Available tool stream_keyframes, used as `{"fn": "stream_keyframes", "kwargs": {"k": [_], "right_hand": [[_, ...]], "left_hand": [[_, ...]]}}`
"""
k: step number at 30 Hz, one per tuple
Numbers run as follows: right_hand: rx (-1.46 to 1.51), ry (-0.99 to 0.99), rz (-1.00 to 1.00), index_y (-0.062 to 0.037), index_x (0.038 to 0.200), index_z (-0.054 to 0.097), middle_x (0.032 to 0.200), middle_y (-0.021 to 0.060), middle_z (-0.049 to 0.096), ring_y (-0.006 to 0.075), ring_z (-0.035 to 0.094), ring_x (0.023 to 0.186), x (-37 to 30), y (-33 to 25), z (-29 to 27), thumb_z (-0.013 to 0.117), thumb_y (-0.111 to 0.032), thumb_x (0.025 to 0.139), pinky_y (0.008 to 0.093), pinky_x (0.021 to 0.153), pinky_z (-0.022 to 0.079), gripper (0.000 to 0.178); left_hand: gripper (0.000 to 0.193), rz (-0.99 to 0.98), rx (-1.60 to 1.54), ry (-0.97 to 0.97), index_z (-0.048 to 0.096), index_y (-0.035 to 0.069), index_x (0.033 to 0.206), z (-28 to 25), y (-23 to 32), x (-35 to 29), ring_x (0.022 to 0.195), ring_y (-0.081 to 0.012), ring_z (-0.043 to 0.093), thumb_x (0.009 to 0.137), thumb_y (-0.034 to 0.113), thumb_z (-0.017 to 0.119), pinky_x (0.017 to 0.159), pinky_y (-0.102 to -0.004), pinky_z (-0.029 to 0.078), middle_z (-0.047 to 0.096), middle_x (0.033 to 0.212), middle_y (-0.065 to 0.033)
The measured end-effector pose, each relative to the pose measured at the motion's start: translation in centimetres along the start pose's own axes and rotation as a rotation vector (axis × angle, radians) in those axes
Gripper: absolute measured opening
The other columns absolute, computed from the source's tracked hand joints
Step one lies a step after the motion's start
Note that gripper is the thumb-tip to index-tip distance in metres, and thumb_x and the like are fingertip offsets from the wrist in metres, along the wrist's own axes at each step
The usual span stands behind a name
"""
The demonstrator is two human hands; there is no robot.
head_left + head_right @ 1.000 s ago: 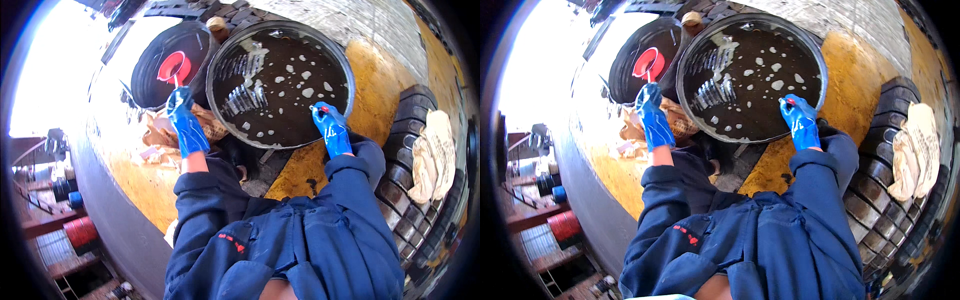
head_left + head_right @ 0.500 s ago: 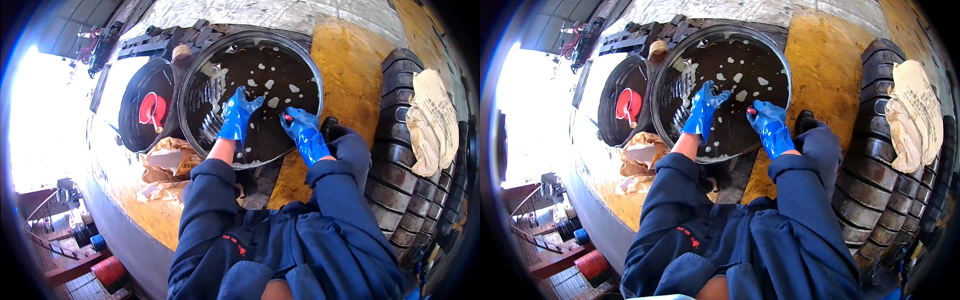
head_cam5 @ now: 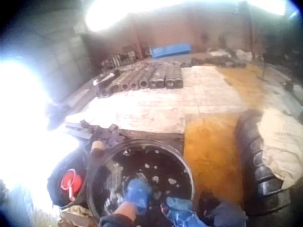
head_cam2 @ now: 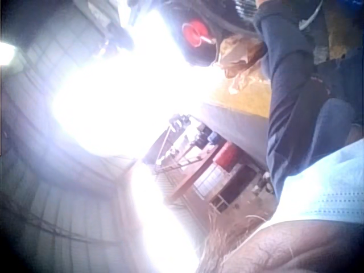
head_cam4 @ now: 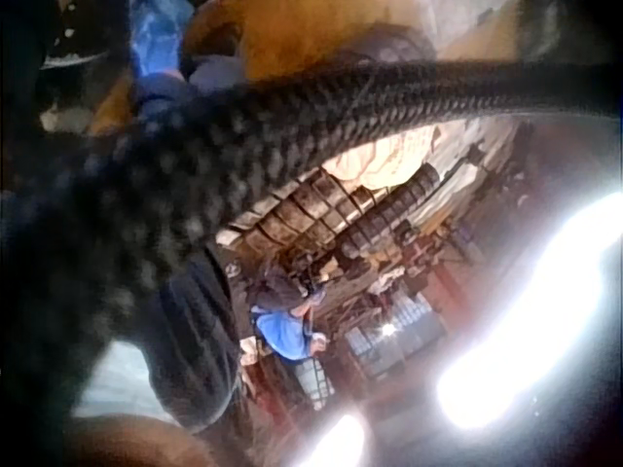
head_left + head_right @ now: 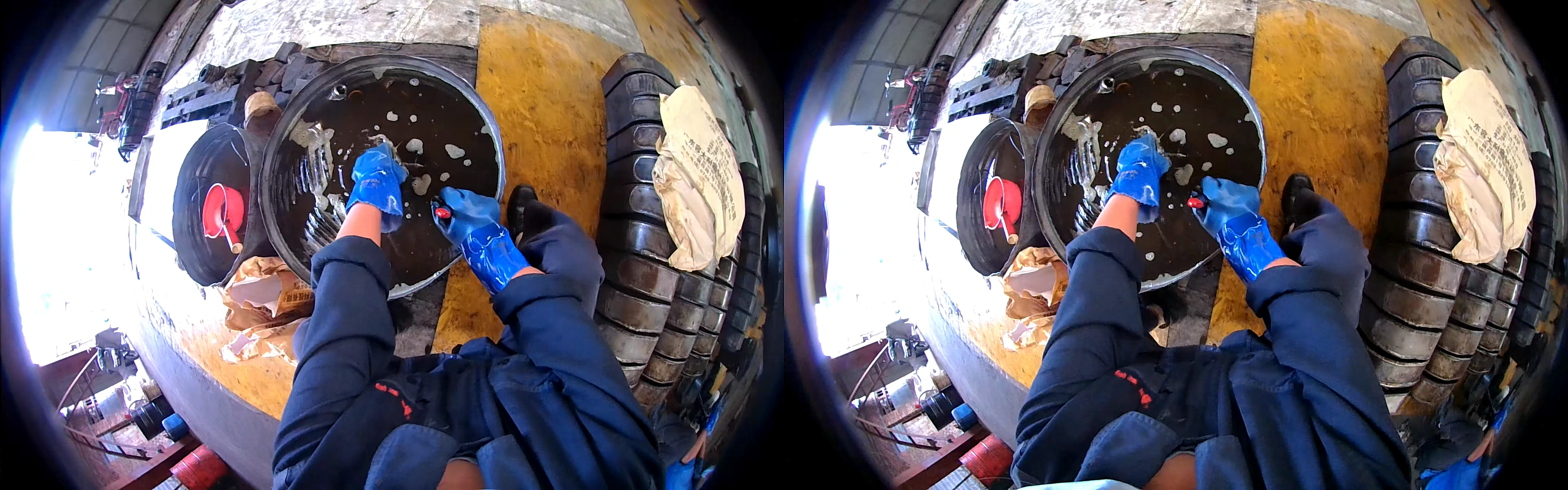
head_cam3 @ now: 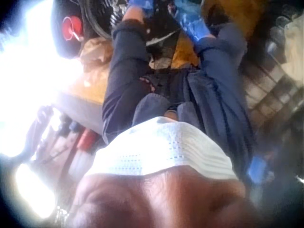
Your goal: The person sits on the floor and cleans a cylindrical metal part by scrubbing it with a wire brush over a large metal basin filled with dark liquid. They repeatedly dip the part into the liquid and scrub its surface, then place the cleaned part onto a brown paper bag on the floor.
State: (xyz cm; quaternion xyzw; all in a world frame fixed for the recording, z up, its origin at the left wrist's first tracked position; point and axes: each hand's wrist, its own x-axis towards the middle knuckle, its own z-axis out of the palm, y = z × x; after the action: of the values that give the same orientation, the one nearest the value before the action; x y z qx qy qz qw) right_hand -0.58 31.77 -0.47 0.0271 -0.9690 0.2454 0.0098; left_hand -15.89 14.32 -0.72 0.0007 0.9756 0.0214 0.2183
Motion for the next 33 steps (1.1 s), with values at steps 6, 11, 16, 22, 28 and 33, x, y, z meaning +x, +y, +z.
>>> {"fn": "stream_keyframes", "kwargs": {"k": [6, 11, 16, 22, 28, 33], "right_hand": [[0.002, -0.021, 0.002, -0.0151, 0.094, 0.067, 0.085, 0.0106, 0.074, 0.0343, 0.073, 0.079, 0.3, -0.6, -0.1, 0.074, -0.036, 0.086, 0.0479, 0.066, 0.057, 0.024], [0.017, -0.015, -0.009, -0.0153, 0.093, 0.068, 0.086, 0.0105, 0.074, 0.0347, 0.073, 0.078, 0.3, -0.5, -0.2, 0.073, -0.036, 0.086, 0.0478, 0.066, 0.057, 0.023], [0.033, 0.003, -0.021, -0.0149, 0.093, 0.067, 0.085, 0.0103, 0.073, 0.0355, 0.072, 0.078, 0.3, -0.5, 0.0, 0.071, -0.037, 0.088, 0.048, 0.065, 0.056, 0.023], [0.046, 0.057, -0.045, -0.0136, 0.092, 0.068, 0.08, 0.0101, 0.071, 0.0351, 0.072, 0.073, -0.2, 0.0, 0.1, 0.071, -0.037, 0.087, 0.0478, 0.061, 0.055, 0.024], [0.055, 0.027, -0.057, -0.0137, 0.091, 0.068, 0.082, 0.0109, 0.073, 0.0349, 0.072, 0.074, 0.0, -0.5, 0.1, 0.072, -0.038, 0.086, 0.0473, 0.06, 0.055, 0.025], [0.07, 0.051, -0.042, -0.0154, 0.091, 0.069, 0.08, 0.0096, 0.071, 0.0337, 0.071, 0.072, 0.0, -0.3, 0.1, 0.072, -0.033, 0.089, 0.0465, 0.062, 0.055, 0.018]], "left_hand": [[0.046, 0.207, 0.352, -0.06, 0.068, 0.012, 0.132, 1.2, -0.1, 2.2, 0.12, -0.0357, 0.068, 0.086, 0.017, 0.071, 0.099, -0.0483, 0.056, 0.07, 0.128, -0.0169], [0.036, 0.237, 0.141, 0.019, 0.073, 0.009, 0.121, 2.9, -1.0, 1.9, 0.122, -0.0393, 0.066, 0.087, 0.018, 0.072, 0.102, -0.0499, 0.055, 0.069, 0.13, -0.0174], [0.038, 0.195, -0.008, 0.043, 0.074, 0.004, 0.113, 2.3, -0.3, 0.2, 0.112, -0.0395, 0.069, 0.08, 0.023, 0.075, 0.098, -0.0455, 0.056, 0.072, 0.117, -0.0246], [0.037, 0.441, 0.407, -0.219, 0.074, 0.006, 0.118, -0.8, 1.7, 0.6, 0.115, -0.0366, 0.069, 0.084, 0.019, 0.072, 0.101, -0.0435, 0.055, 0.072, 0.12, -0.0207], [0.033, 0.256, 0.135, -0.049, 0.071, 0.01, 0.127, 2.2, -0.6, 4.4, 0.124, -0.0361, 0.065, 0.098, 0.014, 0.058, 0.105, -0.0443, 0.053, 0.068, 0.133, -0.0175], [0.037, 0.434, 0.31, -0.085, 0.069, 0.009, 0.13, 1.3, 0.3, 3.2, 0.124, -0.0366, 0.065, 0.094, 0.012, 0.061, 0.105, -0.0453, 0.052, 0.068, 0.133, -0.0181]]}}
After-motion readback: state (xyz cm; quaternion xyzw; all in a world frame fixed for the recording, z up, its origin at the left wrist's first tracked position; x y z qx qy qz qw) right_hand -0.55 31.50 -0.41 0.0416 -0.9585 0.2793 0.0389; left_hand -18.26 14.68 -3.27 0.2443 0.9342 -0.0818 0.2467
